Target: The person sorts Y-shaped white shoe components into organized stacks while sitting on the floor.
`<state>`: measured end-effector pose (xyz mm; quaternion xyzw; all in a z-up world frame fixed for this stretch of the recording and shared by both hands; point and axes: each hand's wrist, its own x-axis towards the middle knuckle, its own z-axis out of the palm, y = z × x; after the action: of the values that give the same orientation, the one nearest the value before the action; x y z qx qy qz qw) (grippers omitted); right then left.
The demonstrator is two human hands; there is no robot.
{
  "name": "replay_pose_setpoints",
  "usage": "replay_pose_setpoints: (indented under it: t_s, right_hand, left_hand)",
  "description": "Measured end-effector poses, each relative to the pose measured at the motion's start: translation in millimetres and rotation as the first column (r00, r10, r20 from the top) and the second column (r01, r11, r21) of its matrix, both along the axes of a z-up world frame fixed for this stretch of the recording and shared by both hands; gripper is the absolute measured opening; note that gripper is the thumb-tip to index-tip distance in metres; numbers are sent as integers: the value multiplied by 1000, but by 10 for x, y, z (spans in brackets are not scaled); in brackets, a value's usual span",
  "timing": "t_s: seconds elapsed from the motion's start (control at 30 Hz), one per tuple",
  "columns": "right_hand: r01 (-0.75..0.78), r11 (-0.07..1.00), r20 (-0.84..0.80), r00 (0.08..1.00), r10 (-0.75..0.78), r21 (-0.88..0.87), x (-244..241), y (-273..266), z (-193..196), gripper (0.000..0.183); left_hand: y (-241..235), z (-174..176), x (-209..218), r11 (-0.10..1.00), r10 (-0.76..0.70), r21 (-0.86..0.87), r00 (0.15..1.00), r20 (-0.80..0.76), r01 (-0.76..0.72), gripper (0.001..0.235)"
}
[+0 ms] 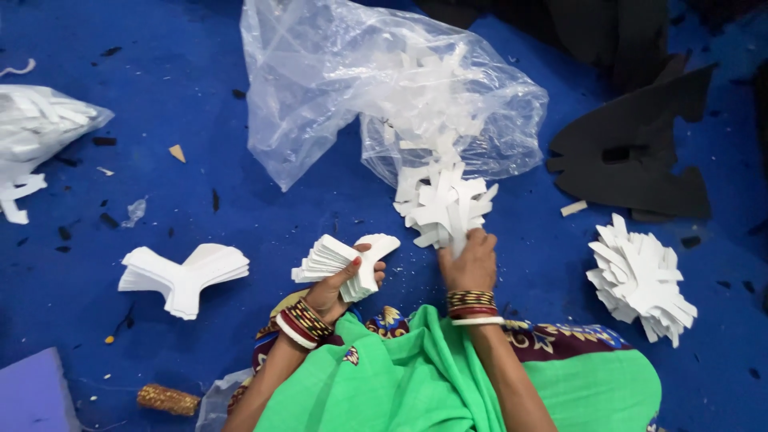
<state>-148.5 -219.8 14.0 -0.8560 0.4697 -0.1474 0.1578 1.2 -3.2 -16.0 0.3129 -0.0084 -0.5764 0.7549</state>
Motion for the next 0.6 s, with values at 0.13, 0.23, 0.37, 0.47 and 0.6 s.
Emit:
replay_pose_setpoints:
  t_s: [0.13, 0.23, 0.37, 0.47, 0.6]
  right_hand:
    - [-56, 997, 121, 991, 49, 57, -328, -194, -141, 48]
    - [32, 980, 99, 994, -52, 197, -543, -280, 2, 28]
    - [-96, 792, 556, 763, -331, 603, -321, -54, 666, 23]
    - [-273, 580, 557, 731, -394, 768, 10, 249, 320, 32]
    - [-346, 399, 486, 808, -333, 849, 418, 689, 132, 36]
  left_hand:
    - [-4, -10, 6, 999, 18, -34, 1000, -13, -18, 53]
    - [25, -25, 12, 999, 21, -44, 1000, -12, -21, 53]
    - [24, 45, 8, 999, -7, -42, 1000, 23, 8, 55]
    - [5, 96, -2, 998, -34, -49, 998, 50, 37, 58]
    - [-11, -21, -15, 1000, -14, -24, 999, 43, 15, 59]
